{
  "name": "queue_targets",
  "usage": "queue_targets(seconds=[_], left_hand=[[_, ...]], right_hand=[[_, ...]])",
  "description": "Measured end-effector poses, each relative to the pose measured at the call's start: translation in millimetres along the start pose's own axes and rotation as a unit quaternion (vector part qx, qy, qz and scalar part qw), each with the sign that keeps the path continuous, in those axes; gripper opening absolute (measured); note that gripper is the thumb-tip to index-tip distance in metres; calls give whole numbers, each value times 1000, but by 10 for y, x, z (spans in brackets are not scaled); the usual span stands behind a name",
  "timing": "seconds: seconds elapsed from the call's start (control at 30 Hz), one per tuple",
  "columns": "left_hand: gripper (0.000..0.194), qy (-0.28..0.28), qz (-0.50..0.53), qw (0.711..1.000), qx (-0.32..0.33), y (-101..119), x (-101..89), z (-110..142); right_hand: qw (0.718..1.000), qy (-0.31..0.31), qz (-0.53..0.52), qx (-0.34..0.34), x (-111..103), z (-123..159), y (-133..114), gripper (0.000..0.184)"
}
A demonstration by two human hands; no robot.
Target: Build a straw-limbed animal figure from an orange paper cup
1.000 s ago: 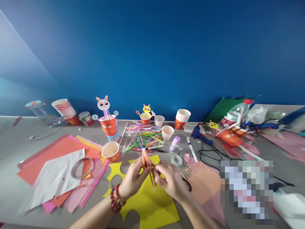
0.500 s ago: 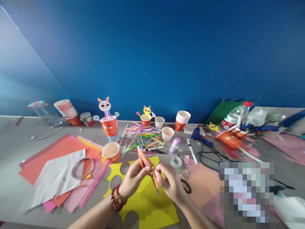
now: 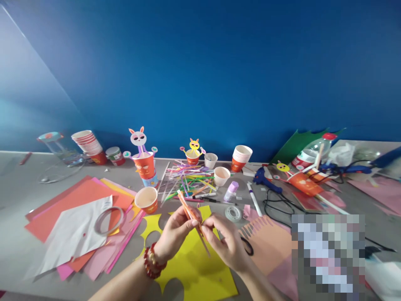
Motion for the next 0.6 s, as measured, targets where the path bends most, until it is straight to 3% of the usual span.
queue_targets(seconds=[0.27,0.47,0.6], left_hand=[[18,-54,-13,998,-18,-52,21,29],[14,-43,-34,998,-41,-4,31,32],[17,-154,64,977,-131,-80,144,52]], right_hand=[[999,29,16,-22,2,9,-24,17],[998,57,-2,-9,-45,26,2,24],[986,73,-131,69,-86,-22,79,22]])
Point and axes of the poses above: each hand's wrist, its own z-axis away from the middle knuckle, its own x-axis out of the palm, y = z × x, the point moved 3 cm from there along -z, towards the middle knuckle, and after that the axes turned 12 degrees about -z, right-handed, at the moved point
